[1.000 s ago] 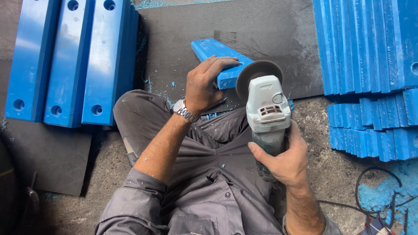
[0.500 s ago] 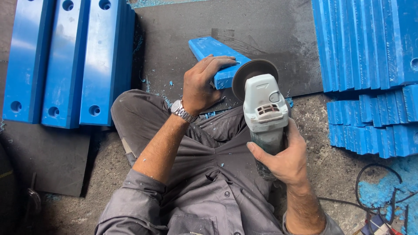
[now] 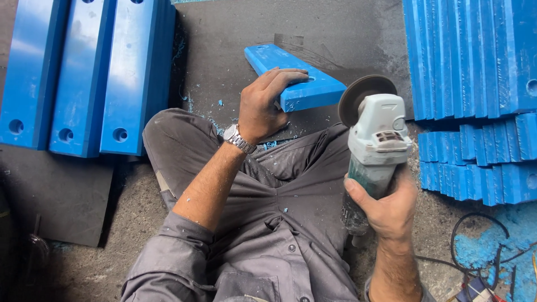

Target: The recorder uses a manual deburring tool and an angle grinder to smooth and shape the edges of blue plastic or rubber industrial blocks.

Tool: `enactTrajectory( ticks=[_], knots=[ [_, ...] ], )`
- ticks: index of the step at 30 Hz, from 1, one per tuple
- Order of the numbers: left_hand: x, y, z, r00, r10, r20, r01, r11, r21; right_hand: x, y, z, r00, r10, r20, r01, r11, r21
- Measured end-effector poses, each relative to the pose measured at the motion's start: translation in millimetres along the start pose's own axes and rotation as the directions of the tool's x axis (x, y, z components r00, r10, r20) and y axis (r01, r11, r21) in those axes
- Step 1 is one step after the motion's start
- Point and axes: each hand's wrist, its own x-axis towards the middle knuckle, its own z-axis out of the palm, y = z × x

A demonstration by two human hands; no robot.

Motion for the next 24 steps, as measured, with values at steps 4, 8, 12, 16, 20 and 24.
enactTrajectory(
  ticks=[4,8,12,16,20,24],
  knots=[
    [-0.5,-3.8,1.2,1.000,-0.003,-0.029,0.003,1.000,0.008,0.9,-10.8,24.4,0.998,-0.051,0.022,0.053,0.992,-0.114],
    [-0.7,-5.1,0.8,0.999,0.022,-0.038,-0.023,1.000,-0.018,-2.6,-26.6,47.1,0.995,-0.026,0.096,0.043,0.982,-0.184],
    [0.6,-3.4,-1.5,0.998,0.033,-0.055,-0.037,0.997,-0.067,-3.1,-31.2,49.8,0.990,0.010,0.142,0.021,0.976,-0.216],
    [-3.1,-7.3,-1.0,1.000,0.011,-0.025,-0.012,0.997,-0.072,-3.3,-24.2,39.0,0.996,0.000,0.084,0.012,0.989,-0.144],
    [-4.9,-7.8,3.8,0.999,0.023,-0.035,-0.024,1.000,-0.011,-2.6,-21.2,33.9,0.998,-0.030,0.047,0.037,0.989,-0.146],
    [-7.0,-5.3,4.7,0.999,0.007,-0.032,-0.009,0.999,-0.047,-4.0,-25.6,45.5,0.995,-0.007,0.099,0.019,0.992,-0.122]
  ],
)
